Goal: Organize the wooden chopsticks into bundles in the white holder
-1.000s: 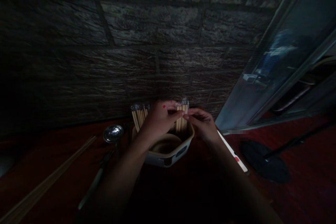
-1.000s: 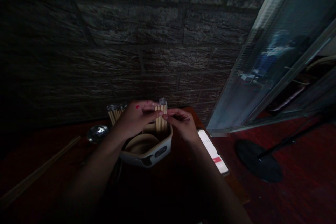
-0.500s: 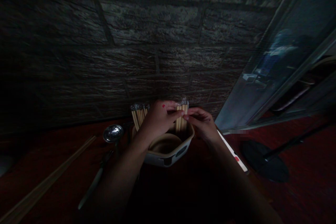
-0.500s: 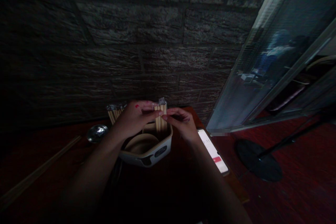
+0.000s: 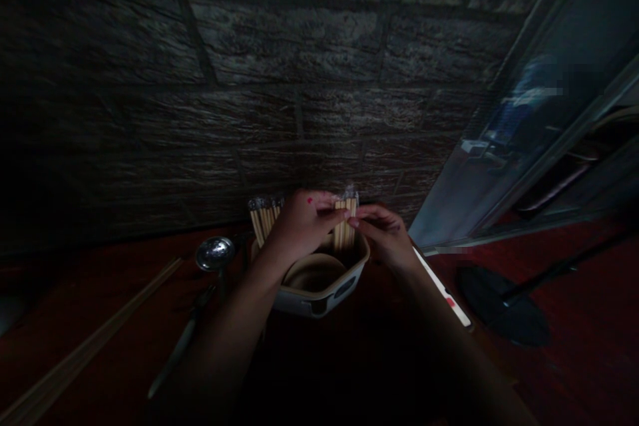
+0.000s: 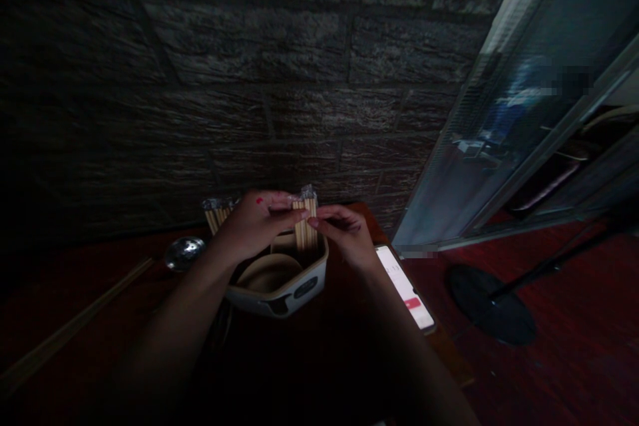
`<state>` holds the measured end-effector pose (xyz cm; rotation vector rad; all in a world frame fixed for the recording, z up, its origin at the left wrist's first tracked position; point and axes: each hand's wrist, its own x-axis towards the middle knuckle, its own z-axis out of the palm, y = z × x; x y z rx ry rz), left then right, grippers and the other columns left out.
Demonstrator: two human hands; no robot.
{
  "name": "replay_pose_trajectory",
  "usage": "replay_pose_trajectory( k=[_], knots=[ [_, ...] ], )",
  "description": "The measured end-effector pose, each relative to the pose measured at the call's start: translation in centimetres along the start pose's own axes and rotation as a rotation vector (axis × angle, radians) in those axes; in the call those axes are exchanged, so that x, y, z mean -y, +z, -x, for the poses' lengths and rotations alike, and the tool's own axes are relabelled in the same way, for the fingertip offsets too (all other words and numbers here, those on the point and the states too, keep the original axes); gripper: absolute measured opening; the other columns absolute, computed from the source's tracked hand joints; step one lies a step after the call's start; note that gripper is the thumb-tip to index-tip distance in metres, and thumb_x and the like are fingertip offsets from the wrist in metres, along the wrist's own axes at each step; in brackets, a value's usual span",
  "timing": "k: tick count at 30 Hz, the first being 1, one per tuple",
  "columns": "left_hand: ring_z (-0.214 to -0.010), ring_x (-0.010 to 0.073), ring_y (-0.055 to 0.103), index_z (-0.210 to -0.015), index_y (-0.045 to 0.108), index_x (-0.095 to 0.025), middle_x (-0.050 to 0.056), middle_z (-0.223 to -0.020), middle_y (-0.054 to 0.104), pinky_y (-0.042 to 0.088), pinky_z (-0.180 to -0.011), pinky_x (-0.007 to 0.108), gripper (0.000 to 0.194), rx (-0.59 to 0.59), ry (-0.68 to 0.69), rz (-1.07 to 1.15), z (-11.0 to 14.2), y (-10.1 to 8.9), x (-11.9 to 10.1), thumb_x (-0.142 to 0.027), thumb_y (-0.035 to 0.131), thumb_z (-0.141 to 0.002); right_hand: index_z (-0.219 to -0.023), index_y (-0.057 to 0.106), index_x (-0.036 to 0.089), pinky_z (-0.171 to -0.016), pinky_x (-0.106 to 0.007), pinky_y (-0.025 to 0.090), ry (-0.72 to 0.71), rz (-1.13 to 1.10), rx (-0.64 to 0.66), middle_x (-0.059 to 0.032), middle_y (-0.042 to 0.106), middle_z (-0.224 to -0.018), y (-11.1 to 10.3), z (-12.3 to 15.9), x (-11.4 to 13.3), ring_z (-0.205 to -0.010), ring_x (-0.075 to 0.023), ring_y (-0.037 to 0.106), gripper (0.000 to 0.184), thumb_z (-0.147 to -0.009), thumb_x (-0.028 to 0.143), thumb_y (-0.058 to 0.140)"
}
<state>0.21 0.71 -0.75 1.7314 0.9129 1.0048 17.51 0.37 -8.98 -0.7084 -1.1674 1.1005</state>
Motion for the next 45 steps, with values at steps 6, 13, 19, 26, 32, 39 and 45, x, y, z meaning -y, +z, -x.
replay_pose_trajectory(
  k=[6,13,19,26,32,39,45],
  knots=[
    [-0.093,0.0230,0.073,-0.092,0.071,-0.012,0.011,-0.100,0.077,0.057,-0.086,0.035,0.021,-0.052,-0.038,-0.014,0.07,0.23,-0.29,-0.015,0.076,-0.072,-0.088,0.076,0.028,-0.088,-0.031,0.052,-0.010,0.021,0.039,0.0032,0.076,-0.092,-0.26,0.05,-0.07,-0.087,-0.0149,0.069,0.018,-0.072,0.022,0.082],
    [-0.090,0.0216,0.074,-0.095,0.070,-0.014,0.009,-0.096,0.077,0.058,-0.083,0.034,0.021,-0.029,-0.018,-0.013,0.16,0.20,-0.40,-0.017,0.074,-0.075,-0.089,0.075,0.029,-0.089,-0.033,0.052,-0.033,0.042,0.048,0.0036,0.075,-0.092,-0.23,0.02,-0.09,-0.088,-0.0152,0.068,0.020,-0.071,0.022,0.082],
    [-0.090,0.0224,0.074,-0.106,0.067,-0.013,0.010,-0.098,0.077,0.058,-0.080,0.033,0.030,-0.025,-0.026,-0.031,0.28,0.23,-0.23,-0.018,0.072,-0.077,-0.091,0.075,0.029,-0.088,-0.031,0.052,-0.038,0.037,0.070,0.0038,0.075,-0.093,-0.33,0.05,-0.08,-0.088,-0.0142,0.068,0.021,-0.073,0.021,0.081],
    [-0.086,0.0210,0.073,-0.109,0.065,-0.014,0.009,-0.095,0.076,0.057,-0.076,0.031,0.031,-0.027,0.022,-0.058,0.39,0.14,-0.18,-0.022,0.071,-0.079,-0.091,0.075,0.029,-0.090,-0.029,0.050,-0.048,0.024,0.076,0.0040,0.075,-0.094,-0.20,0.09,0.14,-0.089,-0.0133,0.067,0.020,-0.074,0.020,0.079],
    [-0.086,0.0199,0.073,-0.114,0.061,-0.014,0.009,-0.097,0.076,0.057,-0.076,0.031,0.037,-0.081,0.060,-0.096,0.45,0.28,-0.42,-0.019,0.070,-0.079,-0.091,0.075,0.029,-0.090,-0.031,0.050,-0.018,0.030,0.037,0.0029,0.075,-0.095,-0.25,0.21,0.27,-0.090,-0.0154,0.067,0.019,-0.074,0.024,0.079],
    [-0.088,0.0202,0.073,-0.120,0.057,-0.016,0.009,-0.100,0.075,0.057,-0.078,0.033,0.043,-0.106,0.099,-0.132,0.47,0.47,-0.04,-0.021,0.069,-0.079,-0.087,0.075,0.029,-0.084,-0.029,0.049,0.012,0.005,-0.007,0.0025,0.074,-0.088,-0.23,0.18,0.27,-0.083,-0.0153,0.066,0.015,-0.073,0.028,0.080],
    [-0.088,0.0202,0.072,-0.121,0.057,-0.016,0.010,-0.100,0.075,0.056,-0.079,0.034,0.043,-0.115,0.104,-0.164,0.34,0.63,0.28,-0.023,0.067,-0.080,-0.085,0.072,0.027,-0.077,-0.025,0.047,0.023,-0.031,-0.014,0.0032,0.071,-0.086,-0.12,0.13,0.39,-0.078,-0.0126,0.063,0.014,-0.074,0.025,0.080]
  ],
)
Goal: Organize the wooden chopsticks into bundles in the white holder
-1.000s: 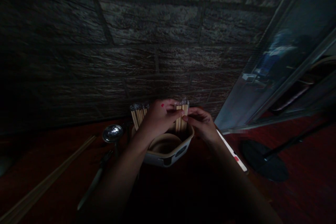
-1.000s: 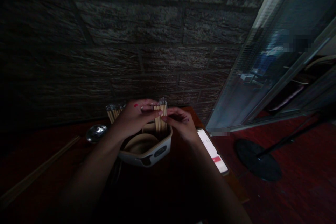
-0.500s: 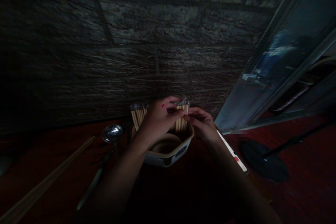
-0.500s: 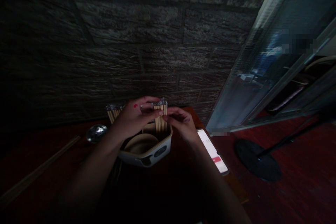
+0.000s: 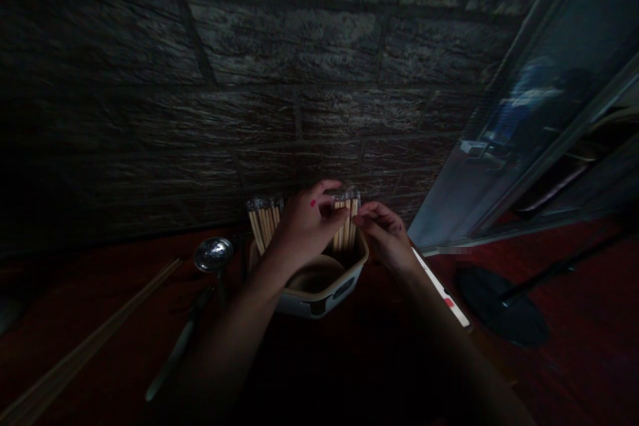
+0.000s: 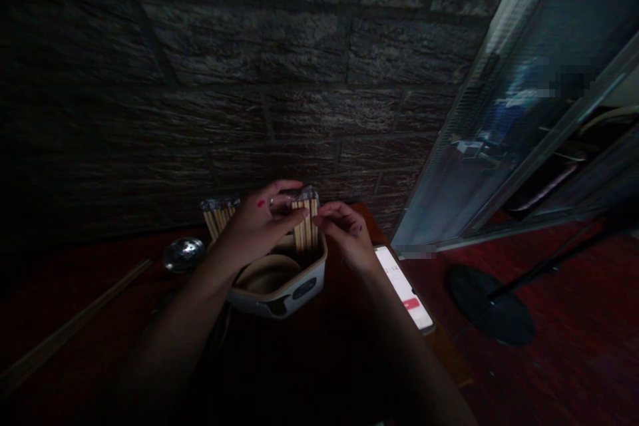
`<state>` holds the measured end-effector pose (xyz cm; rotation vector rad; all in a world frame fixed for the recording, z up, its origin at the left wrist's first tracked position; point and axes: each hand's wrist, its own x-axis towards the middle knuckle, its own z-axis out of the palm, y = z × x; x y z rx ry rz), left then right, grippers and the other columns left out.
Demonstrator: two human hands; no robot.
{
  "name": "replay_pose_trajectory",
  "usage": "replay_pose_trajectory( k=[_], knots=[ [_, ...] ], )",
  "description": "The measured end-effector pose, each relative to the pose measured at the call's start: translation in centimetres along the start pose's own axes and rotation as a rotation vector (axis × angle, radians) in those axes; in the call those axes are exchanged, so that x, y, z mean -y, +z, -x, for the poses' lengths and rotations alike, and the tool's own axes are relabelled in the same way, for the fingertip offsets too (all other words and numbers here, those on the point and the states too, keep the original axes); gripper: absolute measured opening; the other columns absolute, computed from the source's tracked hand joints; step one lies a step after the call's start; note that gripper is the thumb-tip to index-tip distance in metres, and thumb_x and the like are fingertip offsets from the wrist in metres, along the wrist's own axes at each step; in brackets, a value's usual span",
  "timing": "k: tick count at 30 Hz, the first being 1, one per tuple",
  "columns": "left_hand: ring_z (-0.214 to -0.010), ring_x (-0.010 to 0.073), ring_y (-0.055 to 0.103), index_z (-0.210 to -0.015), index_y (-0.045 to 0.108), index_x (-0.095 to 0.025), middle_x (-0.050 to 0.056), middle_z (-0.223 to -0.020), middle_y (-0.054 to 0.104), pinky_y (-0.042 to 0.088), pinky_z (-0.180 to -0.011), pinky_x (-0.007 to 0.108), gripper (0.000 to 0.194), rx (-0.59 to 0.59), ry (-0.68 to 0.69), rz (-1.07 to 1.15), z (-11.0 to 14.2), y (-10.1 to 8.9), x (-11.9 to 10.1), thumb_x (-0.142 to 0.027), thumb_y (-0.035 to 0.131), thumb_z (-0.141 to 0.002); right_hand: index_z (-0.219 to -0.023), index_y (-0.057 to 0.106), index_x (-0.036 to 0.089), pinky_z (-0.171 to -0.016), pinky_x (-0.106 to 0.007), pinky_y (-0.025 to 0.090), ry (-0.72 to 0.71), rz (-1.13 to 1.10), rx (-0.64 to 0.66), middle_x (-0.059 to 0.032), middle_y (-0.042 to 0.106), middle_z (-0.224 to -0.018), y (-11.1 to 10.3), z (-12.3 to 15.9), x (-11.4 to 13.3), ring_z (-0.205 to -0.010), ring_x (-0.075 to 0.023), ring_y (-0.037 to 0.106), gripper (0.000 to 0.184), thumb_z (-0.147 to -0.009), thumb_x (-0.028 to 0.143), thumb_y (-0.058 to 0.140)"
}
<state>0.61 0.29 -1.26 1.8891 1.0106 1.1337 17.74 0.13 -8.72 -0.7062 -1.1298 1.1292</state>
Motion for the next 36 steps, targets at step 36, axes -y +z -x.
replay_pose_trajectory(
  k=[36],
  knots=[
    [-0.098,0.0209,0.070,-0.123,0.057,-0.018,0.008,-0.108,0.072,0.058,-0.082,0.033,0.048,-0.186,0.057,-0.017,1.5,-4.2,-3.7,-0.034,0.072,-0.080,-0.092,0.066,0.027,-0.077,-0.020,0.046,0.006,-0.058,0.050,0.0051,0.069,-0.089,0.2,0.1,0.1,-0.082,-0.0101,0.062,0.026,-0.073,0.017,0.080]
  ],
)
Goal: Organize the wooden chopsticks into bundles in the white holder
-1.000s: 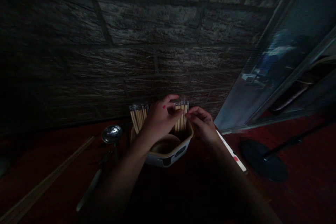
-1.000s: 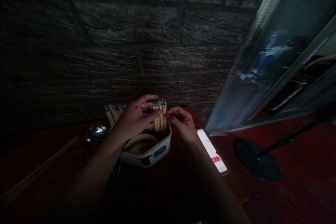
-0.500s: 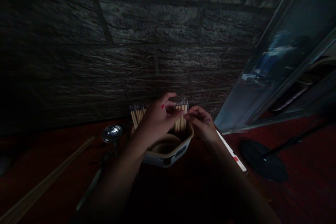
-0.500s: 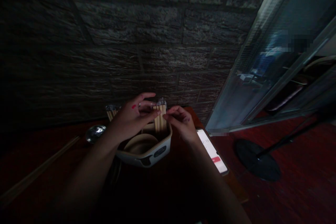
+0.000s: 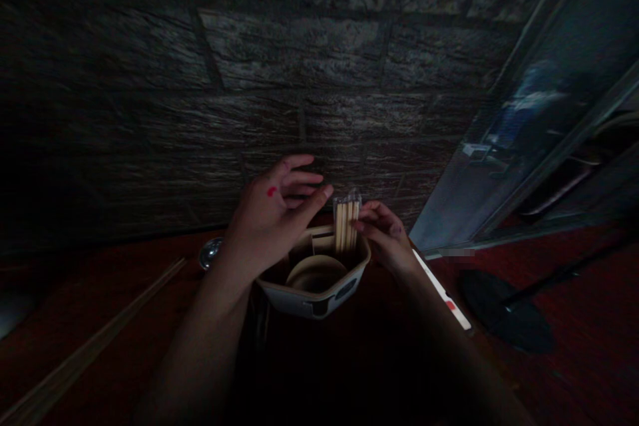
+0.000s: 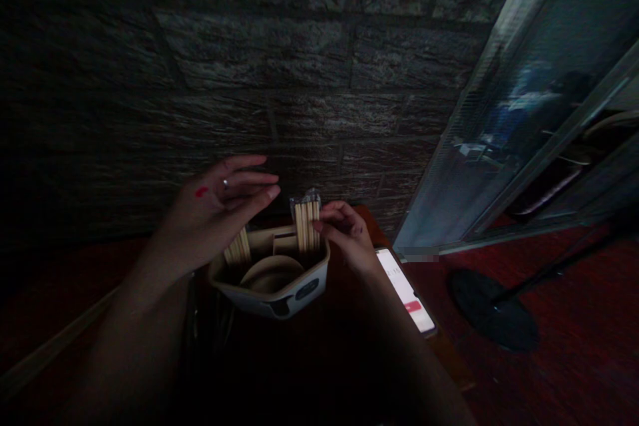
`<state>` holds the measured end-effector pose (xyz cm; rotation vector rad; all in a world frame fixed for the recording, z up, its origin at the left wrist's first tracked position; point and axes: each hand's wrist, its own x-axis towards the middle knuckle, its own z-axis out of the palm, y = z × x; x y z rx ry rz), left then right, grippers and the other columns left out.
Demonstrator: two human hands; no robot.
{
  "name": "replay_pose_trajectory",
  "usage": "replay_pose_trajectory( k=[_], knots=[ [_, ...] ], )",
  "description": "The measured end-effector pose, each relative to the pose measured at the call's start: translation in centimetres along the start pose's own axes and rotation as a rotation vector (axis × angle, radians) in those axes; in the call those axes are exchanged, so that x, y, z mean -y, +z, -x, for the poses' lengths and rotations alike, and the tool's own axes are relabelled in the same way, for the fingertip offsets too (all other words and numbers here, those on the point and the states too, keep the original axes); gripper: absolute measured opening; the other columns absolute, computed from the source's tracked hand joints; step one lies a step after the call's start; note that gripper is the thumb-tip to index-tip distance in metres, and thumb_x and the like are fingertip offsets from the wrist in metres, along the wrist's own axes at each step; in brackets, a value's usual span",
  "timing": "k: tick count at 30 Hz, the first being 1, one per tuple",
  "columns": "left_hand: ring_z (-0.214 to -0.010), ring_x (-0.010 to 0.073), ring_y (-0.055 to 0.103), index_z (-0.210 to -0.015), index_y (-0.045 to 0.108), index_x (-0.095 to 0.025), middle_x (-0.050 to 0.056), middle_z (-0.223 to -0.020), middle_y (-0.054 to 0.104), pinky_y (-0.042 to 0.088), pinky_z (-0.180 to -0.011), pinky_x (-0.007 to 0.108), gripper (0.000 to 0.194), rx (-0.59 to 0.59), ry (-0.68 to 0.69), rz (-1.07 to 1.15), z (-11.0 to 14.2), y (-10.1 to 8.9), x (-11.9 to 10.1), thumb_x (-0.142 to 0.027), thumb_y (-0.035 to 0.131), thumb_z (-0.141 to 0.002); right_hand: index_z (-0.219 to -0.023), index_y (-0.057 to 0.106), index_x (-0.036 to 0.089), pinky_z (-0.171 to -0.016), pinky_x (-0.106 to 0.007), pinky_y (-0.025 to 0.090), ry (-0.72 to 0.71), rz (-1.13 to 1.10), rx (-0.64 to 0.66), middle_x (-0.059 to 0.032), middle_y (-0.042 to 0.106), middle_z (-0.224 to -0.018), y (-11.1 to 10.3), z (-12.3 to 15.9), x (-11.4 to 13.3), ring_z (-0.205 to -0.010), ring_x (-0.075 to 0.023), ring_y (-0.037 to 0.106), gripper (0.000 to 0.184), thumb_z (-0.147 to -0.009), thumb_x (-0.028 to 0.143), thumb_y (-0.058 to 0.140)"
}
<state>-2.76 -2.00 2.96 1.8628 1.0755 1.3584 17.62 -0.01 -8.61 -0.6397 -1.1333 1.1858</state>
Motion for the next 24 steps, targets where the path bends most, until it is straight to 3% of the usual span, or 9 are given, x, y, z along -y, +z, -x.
replay_pose_trajectory(
  k=[4,8,12,16,20,24],
  knots=[
    [-0.096,0.0202,0.070,-0.116,0.061,-0.017,0.007,-0.103,0.074,0.058,-0.080,0.030,0.043,-0.107,0.034,0.059,0.3,-1.0,-1.2,-0.032,0.075,-0.078,-0.092,0.068,0.026,-0.078,-0.019,0.045,-0.004,-0.047,-0.019,0.0043,0.069,-0.087,-0.2,-0.1,-0.2,-0.082,-0.0094,0.061,0.020,-0.076,0.021,0.079],
    [-0.079,0.0147,0.071,-0.109,0.067,-0.018,0.004,-0.092,0.075,0.057,-0.069,0.023,0.031,-0.244,0.132,0.064,0.5,-2.2,-1.8,-0.029,0.073,-0.081,-0.090,0.069,0.024,-0.079,-0.024,0.046,-0.020,-0.087,-0.045,0.0010,0.069,-0.084,-0.3,-0.2,-0.5,-0.083,-0.0135,0.062,0.014,-0.081,0.033,0.074],
    [-0.061,0.0099,0.065,-0.093,0.073,-0.019,0.001,-0.079,0.074,0.052,-0.055,0.020,0.013,-0.372,0.244,0.060,0.6,-3.7,-2.2,-0.027,0.071,-0.083,-0.091,0.070,0.024,-0.081,-0.028,0.047,-0.043,-0.089,-0.040,-0.0006,0.070,-0.085,-0.3,-0.3,-0.8,-0.083,-0.0160,0.063,0.017,-0.083,0.039,0.070],
    [-0.055,0.0086,0.061,-0.088,0.073,-0.019,0.000,-0.072,0.073,0.049,-0.051,0.019,0.009,-0.448,0.251,0.057,1.0,-5.0,-2.8,-0.026,0.072,-0.082,-0.101,0.070,0.023,-0.089,-0.030,0.046,-0.034,-0.051,-0.025,-0.0026,0.071,-0.093,-0.2,-0.1,-0.7,-0.094,-0.0186,0.064,0.023,-0.081,0.035,0.072],
    [-0.063,0.0108,0.066,-0.092,0.071,-0.017,0.001,-0.074,0.072,0.050,-0.054,0.019,0.012,-0.424,0.230,0.068,1.4,-4.8,-3.3,-0.025,0.070,-0.083,-0.111,0.068,0.026,-0.092,-0.029,0.045,-0.018,-0.021,-0.013,-0.0012,0.071,-0.100,0.0,0.1,-0.4,-0.099,-0.0174,0.063,0.032,-0.080,0.030,0.075],
    [-0.073,0.0132,0.068,-0.102,0.068,-0.016,0.003,-0.083,0.073,0.052,-0.061,0.021,0.022,-0.212,0.168,0.041,1.1,-2.3,-2.5,-0.030,0.068,-0.085,-0.115,0.066,0.029,-0.089,-0.026,0.045,-0.042,-0.020,0.029,0.0010,0.071,-0.099,0.3,0.2,0.0,-0.097,-0.0151,0.063,0.038,-0.079,0.023,0.076]
  ],
)
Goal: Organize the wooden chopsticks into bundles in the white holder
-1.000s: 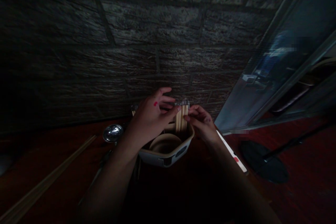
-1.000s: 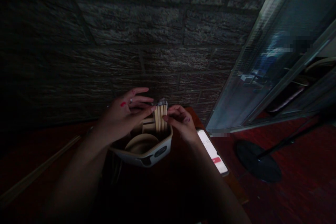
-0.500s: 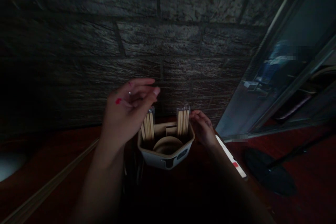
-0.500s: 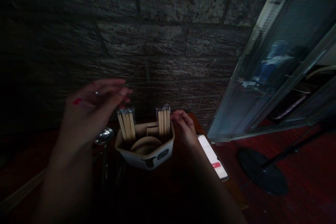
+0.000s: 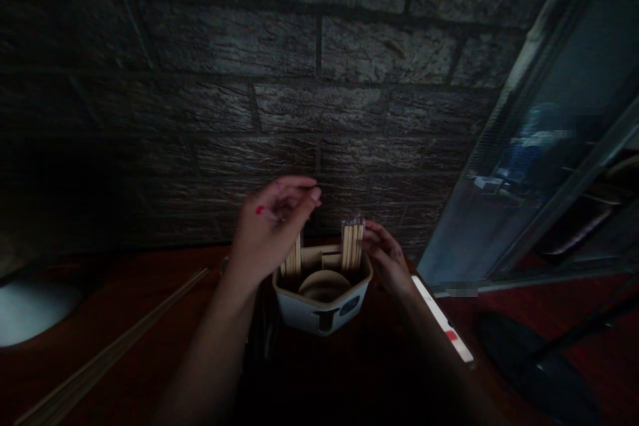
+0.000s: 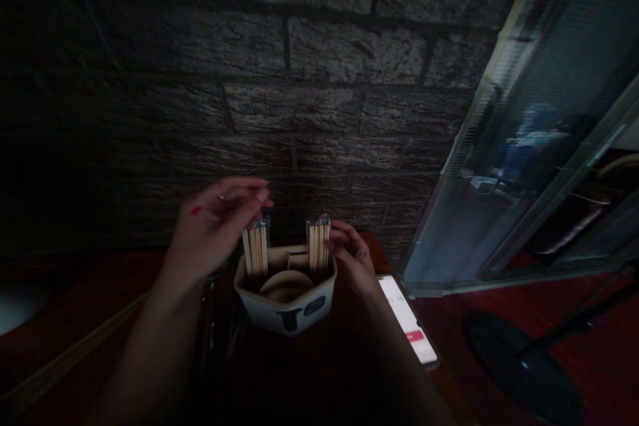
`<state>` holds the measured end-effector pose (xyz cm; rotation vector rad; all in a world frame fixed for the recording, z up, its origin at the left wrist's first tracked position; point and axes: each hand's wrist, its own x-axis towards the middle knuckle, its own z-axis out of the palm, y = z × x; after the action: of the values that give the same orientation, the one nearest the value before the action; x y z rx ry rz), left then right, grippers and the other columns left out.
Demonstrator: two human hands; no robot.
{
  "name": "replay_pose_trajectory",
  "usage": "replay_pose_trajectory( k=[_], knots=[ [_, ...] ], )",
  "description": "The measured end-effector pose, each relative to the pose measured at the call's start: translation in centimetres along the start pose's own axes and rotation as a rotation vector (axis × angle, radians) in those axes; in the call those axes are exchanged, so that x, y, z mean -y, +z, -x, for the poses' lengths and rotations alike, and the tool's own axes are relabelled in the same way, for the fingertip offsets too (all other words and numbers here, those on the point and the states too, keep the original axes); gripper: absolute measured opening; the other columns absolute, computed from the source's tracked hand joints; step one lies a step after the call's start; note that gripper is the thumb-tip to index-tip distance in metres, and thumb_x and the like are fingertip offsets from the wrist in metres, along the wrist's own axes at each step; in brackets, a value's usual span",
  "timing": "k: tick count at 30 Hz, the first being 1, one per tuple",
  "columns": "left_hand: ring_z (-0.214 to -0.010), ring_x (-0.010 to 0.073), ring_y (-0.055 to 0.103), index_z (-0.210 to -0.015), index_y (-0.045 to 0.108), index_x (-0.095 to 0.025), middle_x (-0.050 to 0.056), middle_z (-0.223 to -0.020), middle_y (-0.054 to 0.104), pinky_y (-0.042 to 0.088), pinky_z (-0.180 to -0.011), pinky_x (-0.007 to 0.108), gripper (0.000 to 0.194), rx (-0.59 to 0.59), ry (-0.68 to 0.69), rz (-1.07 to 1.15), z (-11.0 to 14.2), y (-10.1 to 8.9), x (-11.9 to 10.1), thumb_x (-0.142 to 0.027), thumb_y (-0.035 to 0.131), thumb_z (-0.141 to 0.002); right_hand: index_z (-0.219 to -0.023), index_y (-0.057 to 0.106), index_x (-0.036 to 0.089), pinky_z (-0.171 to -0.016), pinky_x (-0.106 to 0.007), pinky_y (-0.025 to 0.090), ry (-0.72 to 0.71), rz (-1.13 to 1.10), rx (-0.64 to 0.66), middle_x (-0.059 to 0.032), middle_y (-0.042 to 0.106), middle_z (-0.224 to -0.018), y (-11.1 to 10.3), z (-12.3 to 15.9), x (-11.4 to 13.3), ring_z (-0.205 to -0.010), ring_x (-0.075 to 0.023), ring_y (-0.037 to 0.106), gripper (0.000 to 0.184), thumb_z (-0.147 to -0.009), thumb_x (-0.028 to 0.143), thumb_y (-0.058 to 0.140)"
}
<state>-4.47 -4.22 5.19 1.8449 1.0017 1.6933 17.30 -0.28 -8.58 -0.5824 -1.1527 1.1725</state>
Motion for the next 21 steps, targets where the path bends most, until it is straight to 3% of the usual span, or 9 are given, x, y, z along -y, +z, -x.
replay_pose_trajectory(
  k=[3,7,12,21],
  knots=[
    [-0.086,0.0162,0.067,-0.115,0.061,-0.017,0.007,-0.099,0.072,0.054,-0.071,0.027,0.034,0.161,-0.019,-0.086,0.3,2.5,1.9,-0.033,0.066,-0.085,-0.116,0.065,0.029,-0.091,-0.029,0.045,-0.016,-0.001,0.039,0.0001,0.071,-0.100,0.1,0.0,0.1,-0.099,-0.0171,0.063,0.040,-0.078,0.022,0.075],
    [-0.099,0.0197,0.064,-0.131,0.048,-0.016,0.012,-0.123,0.063,0.054,-0.081,0.034,0.056,0.234,-0.030,-0.194,0.6,4.7,4.7,-0.036,0.067,-0.083,-0.116,0.065,0.029,-0.092,-0.032,0.046,-0.031,0.025,0.051,-0.0004,0.071,-0.100,0.0,-0.1,0.0,-0.099,-0.0188,0.063,0.043,-0.076,0.021,0.077],
    [-0.104,0.0214,0.063,-0.139,0.040,-0.017,0.012,-0.117,0.064,0.051,-0.090,0.038,0.063,0.329,-0.052,-0.185,0.8,5.2,6.2,-0.033,0.065,-0.084,-0.116,0.065,0.031,-0.090,-0.031,0.048,-0.036,0.036,0.073,0.0018,0.071,-0.095,0.0,-0.3,0.0,-0.093,-0.0167,0.065,0.045,-0.075,0.020,0.079],
    [-0.098,0.0227,0.066,-0.145,0.033,-0.018,0.011,-0.110,0.067,0.050,-0.092,0.042,0.071,0.469,-0.106,-0.184,1.3,5.2,6.6,-0.026,0.065,-0.082,-0.111,0.065,0.028,-0.091,-0.032,0.048,-0.009,0.022,0.079,0.0027,0.072,-0.092,0.4,-0.2,0.2,-0.090,-0.0165,0.066,0.042,-0.073,0.020,0.080]
  ],
)
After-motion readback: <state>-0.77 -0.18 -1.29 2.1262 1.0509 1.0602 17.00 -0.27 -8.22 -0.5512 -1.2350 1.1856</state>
